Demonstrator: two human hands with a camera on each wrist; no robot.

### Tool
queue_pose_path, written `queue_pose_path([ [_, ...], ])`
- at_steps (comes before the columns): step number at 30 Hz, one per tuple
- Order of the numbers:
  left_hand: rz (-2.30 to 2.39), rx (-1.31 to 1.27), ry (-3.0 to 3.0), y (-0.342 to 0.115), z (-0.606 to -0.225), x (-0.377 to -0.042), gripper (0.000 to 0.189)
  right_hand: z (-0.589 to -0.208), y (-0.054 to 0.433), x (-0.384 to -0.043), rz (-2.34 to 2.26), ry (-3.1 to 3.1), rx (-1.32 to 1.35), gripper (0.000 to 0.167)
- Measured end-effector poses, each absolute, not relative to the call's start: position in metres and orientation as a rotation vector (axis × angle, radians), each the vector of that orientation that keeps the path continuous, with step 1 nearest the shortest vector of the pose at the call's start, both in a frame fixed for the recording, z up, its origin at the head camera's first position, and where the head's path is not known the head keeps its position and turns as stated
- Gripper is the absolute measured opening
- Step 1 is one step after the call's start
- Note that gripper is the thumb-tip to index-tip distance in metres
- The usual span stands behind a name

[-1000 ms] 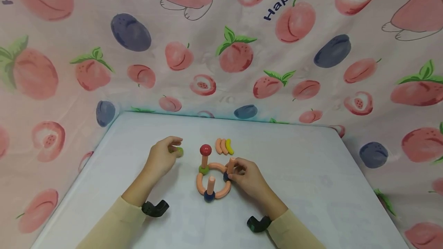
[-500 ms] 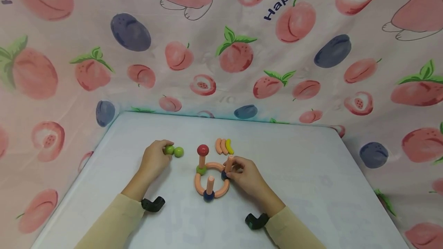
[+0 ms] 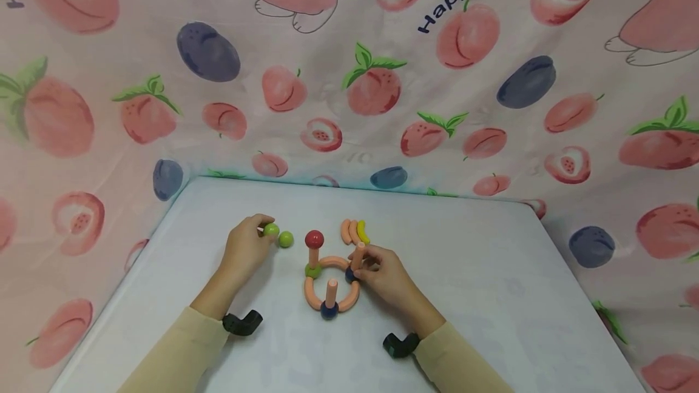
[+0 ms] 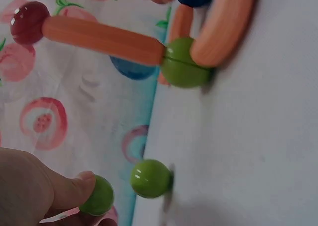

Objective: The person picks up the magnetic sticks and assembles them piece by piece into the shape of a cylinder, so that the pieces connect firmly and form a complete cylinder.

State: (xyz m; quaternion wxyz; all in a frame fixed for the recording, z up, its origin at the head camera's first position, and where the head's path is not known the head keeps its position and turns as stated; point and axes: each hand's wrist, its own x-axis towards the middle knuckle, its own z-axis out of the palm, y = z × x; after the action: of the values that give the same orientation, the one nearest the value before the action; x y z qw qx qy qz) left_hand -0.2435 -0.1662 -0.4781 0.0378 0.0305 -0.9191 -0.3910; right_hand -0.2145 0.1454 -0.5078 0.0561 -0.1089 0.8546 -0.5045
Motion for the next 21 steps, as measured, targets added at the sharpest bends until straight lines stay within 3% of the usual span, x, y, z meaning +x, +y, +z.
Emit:
queue_pose_path([
  [21, -1.555, -0.123, -2.727, -0.131, -0.414, -0.234, 0.036, -0.506, 0.132, -0.218, -1.535, 2.559, -0.399, 0.025],
])
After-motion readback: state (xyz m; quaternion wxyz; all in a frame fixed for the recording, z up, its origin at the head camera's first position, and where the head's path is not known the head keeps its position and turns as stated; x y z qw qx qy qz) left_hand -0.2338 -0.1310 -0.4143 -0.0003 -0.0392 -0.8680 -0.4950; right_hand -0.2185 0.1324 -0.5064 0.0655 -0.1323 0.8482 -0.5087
